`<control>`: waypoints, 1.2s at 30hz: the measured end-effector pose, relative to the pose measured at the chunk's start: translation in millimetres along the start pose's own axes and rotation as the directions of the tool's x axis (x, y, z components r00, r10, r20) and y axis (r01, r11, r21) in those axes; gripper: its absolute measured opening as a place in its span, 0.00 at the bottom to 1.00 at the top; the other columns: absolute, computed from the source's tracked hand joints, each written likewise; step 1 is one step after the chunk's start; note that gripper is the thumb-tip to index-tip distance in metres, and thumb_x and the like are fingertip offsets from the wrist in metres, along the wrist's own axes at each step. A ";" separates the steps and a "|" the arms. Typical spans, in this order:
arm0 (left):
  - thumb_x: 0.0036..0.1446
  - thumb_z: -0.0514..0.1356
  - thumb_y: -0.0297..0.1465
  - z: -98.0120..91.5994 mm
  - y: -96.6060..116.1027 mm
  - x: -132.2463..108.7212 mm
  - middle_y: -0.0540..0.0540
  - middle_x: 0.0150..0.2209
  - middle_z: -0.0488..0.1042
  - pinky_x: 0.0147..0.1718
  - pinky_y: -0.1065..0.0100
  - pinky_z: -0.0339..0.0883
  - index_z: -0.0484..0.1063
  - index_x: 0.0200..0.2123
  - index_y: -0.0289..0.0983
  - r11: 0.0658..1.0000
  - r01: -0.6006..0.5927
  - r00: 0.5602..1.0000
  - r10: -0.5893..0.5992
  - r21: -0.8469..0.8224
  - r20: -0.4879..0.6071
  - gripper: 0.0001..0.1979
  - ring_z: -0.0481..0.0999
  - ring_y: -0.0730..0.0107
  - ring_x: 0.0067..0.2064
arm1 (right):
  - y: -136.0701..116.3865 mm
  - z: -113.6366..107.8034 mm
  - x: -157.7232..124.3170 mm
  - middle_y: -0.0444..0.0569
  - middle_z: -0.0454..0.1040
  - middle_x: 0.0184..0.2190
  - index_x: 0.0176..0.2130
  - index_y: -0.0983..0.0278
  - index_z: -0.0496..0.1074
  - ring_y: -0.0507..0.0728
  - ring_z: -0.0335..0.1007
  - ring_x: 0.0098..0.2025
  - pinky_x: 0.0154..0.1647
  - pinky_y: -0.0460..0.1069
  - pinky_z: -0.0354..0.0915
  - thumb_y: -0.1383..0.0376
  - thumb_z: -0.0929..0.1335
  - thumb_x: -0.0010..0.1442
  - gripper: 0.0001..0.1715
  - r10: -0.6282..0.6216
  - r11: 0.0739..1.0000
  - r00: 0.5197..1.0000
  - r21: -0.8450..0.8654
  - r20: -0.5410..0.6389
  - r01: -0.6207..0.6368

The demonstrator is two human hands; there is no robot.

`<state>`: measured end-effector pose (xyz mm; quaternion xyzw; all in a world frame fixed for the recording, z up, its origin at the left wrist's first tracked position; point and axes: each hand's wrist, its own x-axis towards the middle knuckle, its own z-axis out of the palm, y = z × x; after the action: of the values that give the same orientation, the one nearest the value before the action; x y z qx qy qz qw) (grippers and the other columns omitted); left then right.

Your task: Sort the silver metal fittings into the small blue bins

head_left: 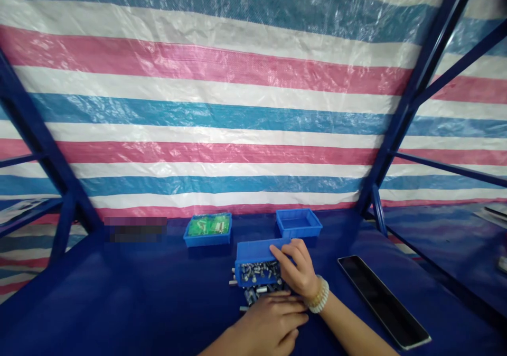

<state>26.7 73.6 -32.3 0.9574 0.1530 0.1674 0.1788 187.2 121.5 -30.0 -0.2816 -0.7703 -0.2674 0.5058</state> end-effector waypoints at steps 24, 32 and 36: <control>0.61 0.57 0.28 -2.3 -2.7 0.8 0.46 0.57 0.75 0.62 0.64 0.61 0.71 0.55 0.40 0.999 -0.033 0.999 0.033 -0.001 0.011 0.19 0.73 0.61 0.59 | -3.1 -11.9 -5.8 0.51 0.70 0.30 0.57 0.72 0.71 0.56 0.66 0.32 0.34 0.55 0.63 0.74 0.60 0.68 0.21 -0.156 0.987 0.987 -0.024 0.044 0.158; 0.61 0.57 0.28 -3.8 -1.8 2.9 0.45 0.57 0.75 0.63 0.67 0.58 0.73 0.52 0.37 0.998 -0.059 0.998 0.059 0.011 0.009 0.16 0.72 0.64 0.59 | -5.8 -18.9 -0.4 0.50 0.71 0.29 0.57 0.70 0.72 0.56 0.67 0.33 0.36 0.54 0.62 0.73 0.58 0.70 0.22 -0.163 0.985 0.985 -0.046 0.065 0.166; 0.61 0.57 0.28 -5.1 -1.3 2.4 0.45 0.59 0.73 0.64 0.67 0.57 0.73 0.53 0.37 0.998 -0.060 0.998 0.060 0.018 0.017 0.17 0.70 0.64 0.61 | -5.7 -20.7 2.6 0.50 0.70 0.28 0.53 0.71 0.75 0.56 0.65 0.32 0.37 0.55 0.60 0.73 0.57 0.70 0.22 -0.169 0.982 0.984 -0.075 0.050 0.172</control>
<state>26.6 77.1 -27.8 0.9645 0.1242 0.1636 0.1660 195.3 103.5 -21.2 -0.2399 -0.7912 -0.3338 0.4528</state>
